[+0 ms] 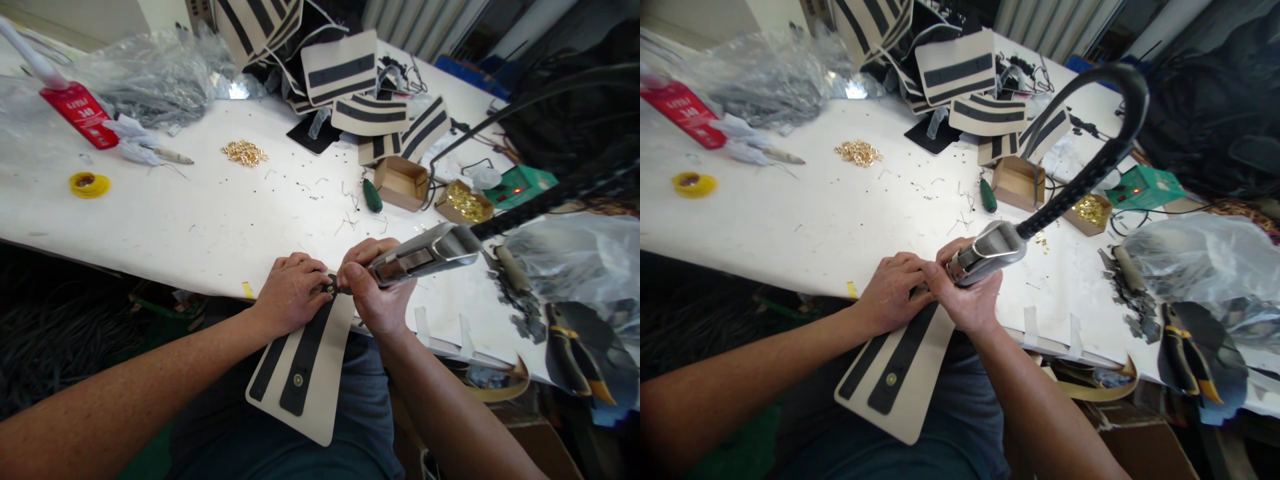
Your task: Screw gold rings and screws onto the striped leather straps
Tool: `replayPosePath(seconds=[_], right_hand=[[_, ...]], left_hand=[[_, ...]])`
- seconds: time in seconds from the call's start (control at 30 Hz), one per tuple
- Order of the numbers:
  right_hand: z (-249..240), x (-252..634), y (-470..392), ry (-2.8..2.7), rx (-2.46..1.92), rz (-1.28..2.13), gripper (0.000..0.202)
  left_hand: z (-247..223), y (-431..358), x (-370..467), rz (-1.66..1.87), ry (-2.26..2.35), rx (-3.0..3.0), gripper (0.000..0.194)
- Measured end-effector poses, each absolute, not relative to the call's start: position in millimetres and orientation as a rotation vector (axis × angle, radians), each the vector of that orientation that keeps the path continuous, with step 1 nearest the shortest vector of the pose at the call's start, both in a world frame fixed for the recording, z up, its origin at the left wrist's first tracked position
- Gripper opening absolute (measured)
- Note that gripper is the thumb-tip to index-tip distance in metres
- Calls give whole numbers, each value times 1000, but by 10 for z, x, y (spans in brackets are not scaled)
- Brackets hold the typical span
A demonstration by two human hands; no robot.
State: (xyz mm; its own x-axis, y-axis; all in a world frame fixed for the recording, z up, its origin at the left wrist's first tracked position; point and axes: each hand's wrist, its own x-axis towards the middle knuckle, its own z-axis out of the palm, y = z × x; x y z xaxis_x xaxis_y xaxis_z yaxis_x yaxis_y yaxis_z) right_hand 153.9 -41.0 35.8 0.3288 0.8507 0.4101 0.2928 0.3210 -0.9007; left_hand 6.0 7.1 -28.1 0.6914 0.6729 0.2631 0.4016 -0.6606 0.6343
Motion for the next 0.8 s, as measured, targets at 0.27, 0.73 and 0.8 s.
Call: replayPosePath(seconds=[0.27,0.73,0.8], right_hand=[[332,1522,-405,-1287,-1200,544,23],[283,1518,-330,-1201,-1313,554,25],[273,1523,-332,-1194,-1304,556,25]], left_hand=[[-310,59,67,701,832,2349,16],[-270,77,47,655,814,2377,15],[-274,76,48,661,814,2375,15]])
